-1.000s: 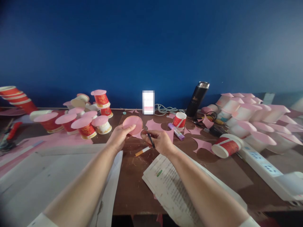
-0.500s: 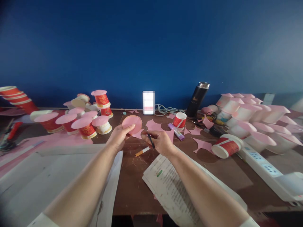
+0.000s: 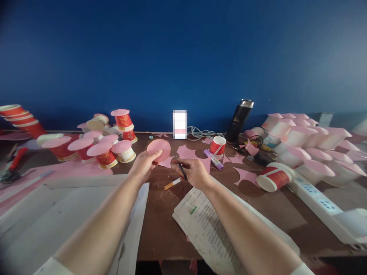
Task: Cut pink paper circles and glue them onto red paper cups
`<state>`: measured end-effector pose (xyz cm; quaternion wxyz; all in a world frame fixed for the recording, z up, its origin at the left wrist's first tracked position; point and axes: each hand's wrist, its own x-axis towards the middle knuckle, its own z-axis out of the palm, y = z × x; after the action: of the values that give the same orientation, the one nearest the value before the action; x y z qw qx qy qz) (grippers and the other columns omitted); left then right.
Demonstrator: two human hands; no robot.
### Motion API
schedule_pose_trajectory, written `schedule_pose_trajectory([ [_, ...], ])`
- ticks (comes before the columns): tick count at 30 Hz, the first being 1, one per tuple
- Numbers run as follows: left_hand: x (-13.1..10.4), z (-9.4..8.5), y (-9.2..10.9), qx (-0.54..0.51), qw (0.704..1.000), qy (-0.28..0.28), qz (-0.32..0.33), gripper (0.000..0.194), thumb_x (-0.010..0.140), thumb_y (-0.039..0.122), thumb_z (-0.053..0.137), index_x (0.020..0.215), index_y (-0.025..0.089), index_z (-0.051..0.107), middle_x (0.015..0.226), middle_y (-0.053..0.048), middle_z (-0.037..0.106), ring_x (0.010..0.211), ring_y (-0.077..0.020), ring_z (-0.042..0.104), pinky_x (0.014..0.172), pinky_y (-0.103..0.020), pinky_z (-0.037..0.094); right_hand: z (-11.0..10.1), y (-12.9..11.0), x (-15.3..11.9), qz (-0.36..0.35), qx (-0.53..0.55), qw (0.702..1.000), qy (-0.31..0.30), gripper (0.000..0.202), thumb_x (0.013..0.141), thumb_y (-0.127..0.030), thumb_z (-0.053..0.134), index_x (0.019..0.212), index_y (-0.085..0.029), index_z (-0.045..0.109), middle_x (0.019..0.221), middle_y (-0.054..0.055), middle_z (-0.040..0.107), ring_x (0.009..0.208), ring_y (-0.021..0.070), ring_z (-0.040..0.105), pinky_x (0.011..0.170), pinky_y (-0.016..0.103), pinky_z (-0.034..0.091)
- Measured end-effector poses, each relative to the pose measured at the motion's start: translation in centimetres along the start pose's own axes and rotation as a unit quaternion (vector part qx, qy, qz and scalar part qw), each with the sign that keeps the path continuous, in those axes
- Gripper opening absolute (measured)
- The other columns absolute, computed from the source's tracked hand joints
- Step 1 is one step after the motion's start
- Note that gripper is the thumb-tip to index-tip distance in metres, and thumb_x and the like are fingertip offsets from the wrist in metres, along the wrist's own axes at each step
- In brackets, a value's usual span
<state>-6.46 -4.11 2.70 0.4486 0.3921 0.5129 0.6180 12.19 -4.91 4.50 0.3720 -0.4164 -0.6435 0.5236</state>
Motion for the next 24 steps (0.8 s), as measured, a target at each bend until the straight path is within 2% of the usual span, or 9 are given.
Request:
schedule_pose_trajectory([
  [6, -0.2, 0.1, 0.8, -0.059, 0.998, 0.016, -0.024, 0.041, 0.055, 0.044, 0.08, 0.084, 0.015, 0.07, 0.08, -0.005, 0.067, 0.068, -0.0126, 0.056, 0.063, -0.025, 0.04, -0.2, 0.9, 0.6, -0.028, -0.007, 1.0, -0.004, 0.035, 0.073, -0.037, 0.069, 0.099, -0.014, 0.07, 0.054, -0.003, 0.053, 0.049, 0.0089, 0.048, 0.05, 0.023, 0.034],
  [14, -0.1, 0.2, 0.7, -0.092, 0.995, 0.021, -0.038, 0.039, 0.055, 0.037, 0.081, 0.084, 0.014, 0.07, 0.08, -0.003, 0.065, 0.067, -0.0098, 0.053, 0.062, -0.023, 0.038, -0.2, 2.2, 1.1, -0.034, -0.01, 0.999, -0.004, 0.034, 0.075, -0.039, 0.066, 0.097, -0.014, 0.07, 0.054, -0.003, 0.053, 0.051, 0.0094, 0.044, 0.048, 0.022, 0.031],
  [21, 0.0, 0.3, 0.7, -0.153, 0.986, 0.031, -0.061, 0.033, 0.051, 0.03, 0.082, 0.073, 0.012, 0.066, 0.069, -0.001, 0.06, 0.063, -0.0086, 0.051, 0.06, -0.022, 0.038, -0.1, 2.9, 1.4, -0.047, 0.015, 0.999, 0.004, 0.041, 0.075, -0.042, 0.066, 0.105, -0.014, 0.067, 0.055, -0.003, 0.051, 0.053, 0.0099, 0.044, 0.05, 0.022, 0.033],
  [24, 0.1, 0.3, 0.7, -0.163, 0.984, 0.036, -0.063, 0.032, 0.05, 0.029, 0.082, 0.071, 0.013, 0.063, 0.067, 0.0, 0.059, 0.062, -0.0079, 0.05, 0.06, -0.022, 0.039, 0.0, 3.0, 1.4, -0.03, 0.025, 0.999, 0.0, 0.044, 0.075, -0.044, 0.066, 0.107, -0.014, 0.066, 0.056, -0.003, 0.052, 0.052, 0.0102, 0.044, 0.049, 0.023, 0.034],
])
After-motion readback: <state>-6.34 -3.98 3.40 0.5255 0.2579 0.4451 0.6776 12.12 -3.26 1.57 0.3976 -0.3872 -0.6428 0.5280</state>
